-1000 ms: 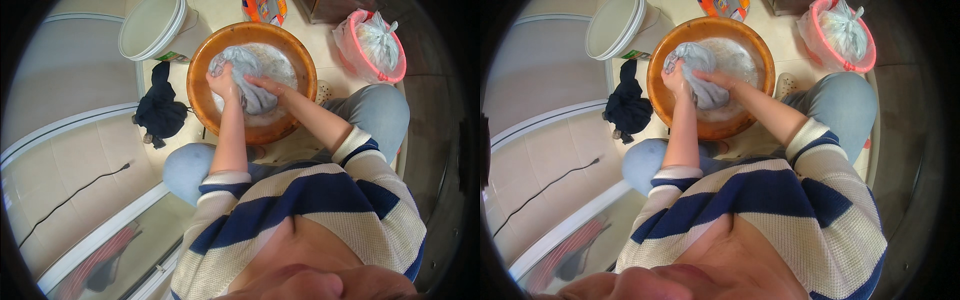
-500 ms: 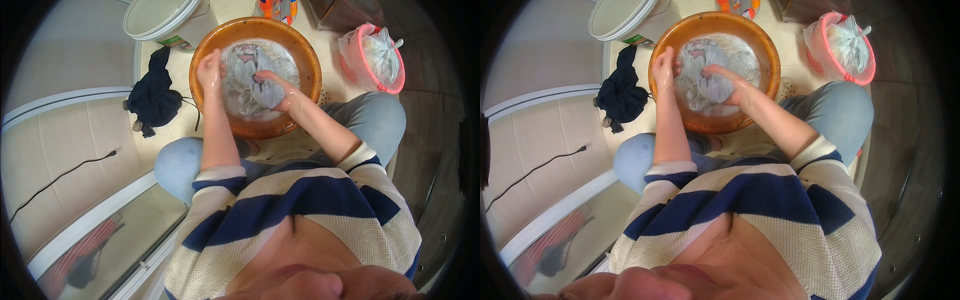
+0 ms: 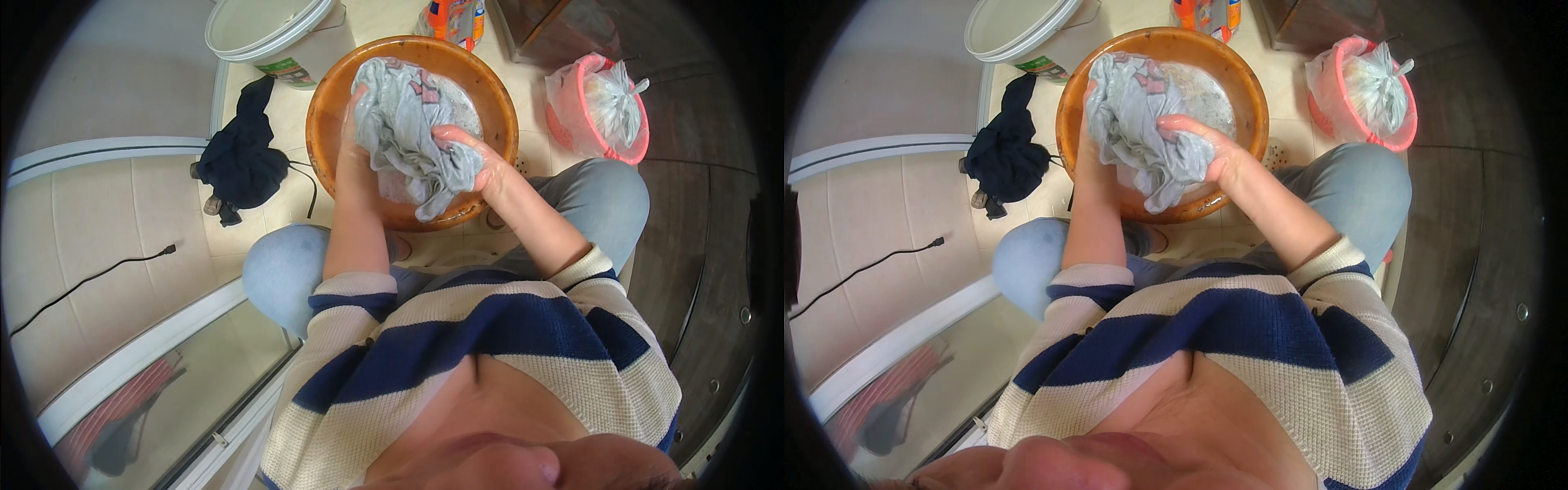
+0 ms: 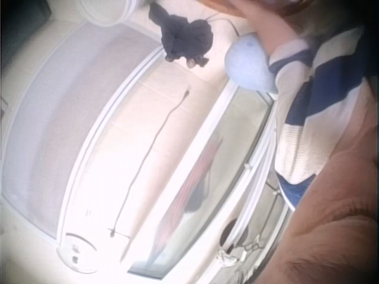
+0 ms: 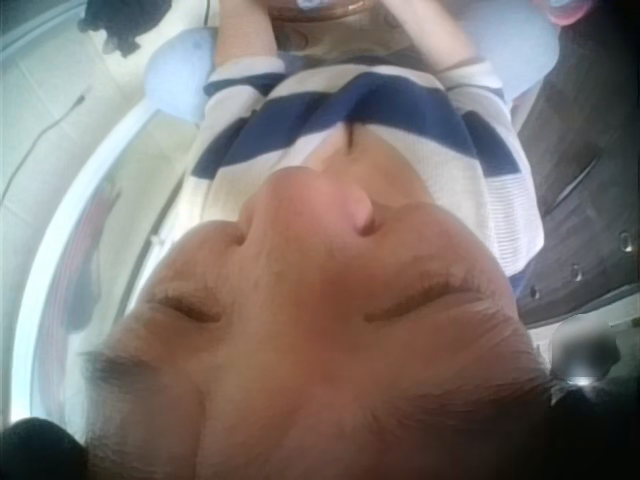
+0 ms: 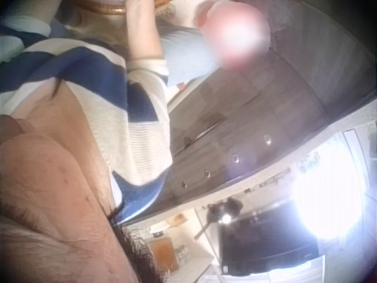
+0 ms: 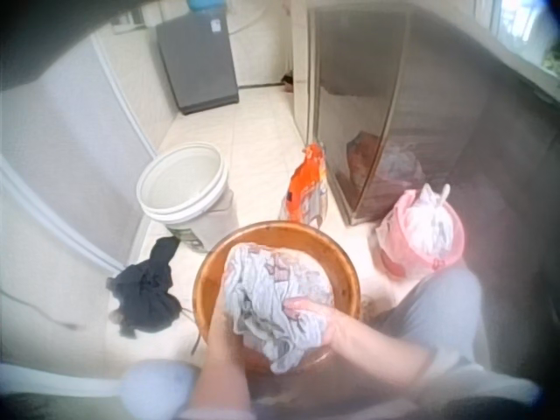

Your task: The person hand washes clothes in a basin of soapy water, repeatedly agitating and wringing the fabric. They add detergent from a bag and continue scrubbing the items by hand.

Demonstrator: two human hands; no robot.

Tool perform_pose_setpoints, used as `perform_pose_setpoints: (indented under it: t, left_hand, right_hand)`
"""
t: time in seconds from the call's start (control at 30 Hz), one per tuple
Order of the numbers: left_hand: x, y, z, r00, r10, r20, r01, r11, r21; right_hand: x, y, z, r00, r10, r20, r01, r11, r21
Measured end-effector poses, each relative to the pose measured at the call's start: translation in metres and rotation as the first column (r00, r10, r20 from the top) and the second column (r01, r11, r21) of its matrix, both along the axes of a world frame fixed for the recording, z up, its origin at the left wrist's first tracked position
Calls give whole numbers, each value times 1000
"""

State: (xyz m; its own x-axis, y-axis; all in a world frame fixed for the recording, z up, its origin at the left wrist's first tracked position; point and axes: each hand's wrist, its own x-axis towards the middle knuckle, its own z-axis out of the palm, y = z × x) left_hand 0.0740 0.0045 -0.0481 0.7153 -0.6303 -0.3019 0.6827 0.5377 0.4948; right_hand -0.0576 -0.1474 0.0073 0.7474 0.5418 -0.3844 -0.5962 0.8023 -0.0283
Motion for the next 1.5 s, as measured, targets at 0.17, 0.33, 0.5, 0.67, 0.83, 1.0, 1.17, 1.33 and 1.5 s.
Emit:
perform_pose_setpoints:
  t: [0.17,0.33,0.5,0.67,0.83,1.0,1.17,1.33,1.5]
  left_hand:
    - [8,1,4,990,-135,-43,137,989,56]
    - [2,-8,19,980,-123,158,70,949,308]
    - [-11,-21,27,929,-120,350,-72,869,490]
    - [-19,-34,1,830,-11,558,-383,716,584]
    - [-23,-31,15,885,220,409,-438,691,575]
    - [-21,-26,6,875,315,367,-483,604,634]
    - [-35,-33,23,888,88,451,-424,538,729]
    - [3,5,18,965,-109,239,-90,718,691]
    - [0,15,16,994,101,45,-109,840,532]
  right_hand:
    - [4,0,2,991,132,33,-97,854,-511]
    - [8,5,1,972,215,99,-45,578,-815]
    - [7,8,-19,962,218,164,64,405,-912]
    - [11,3,-71,944,270,191,154,152,-976]
    - [10,6,-32,948,250,195,197,19,-980]
    - [-2,22,-17,884,402,237,325,-165,-931]
    - [-8,33,-6,935,328,131,207,-206,-957]
    - [2,17,20,995,-33,-91,-39,723,-690]
    - [1,9,35,958,-227,-176,156,926,-344]
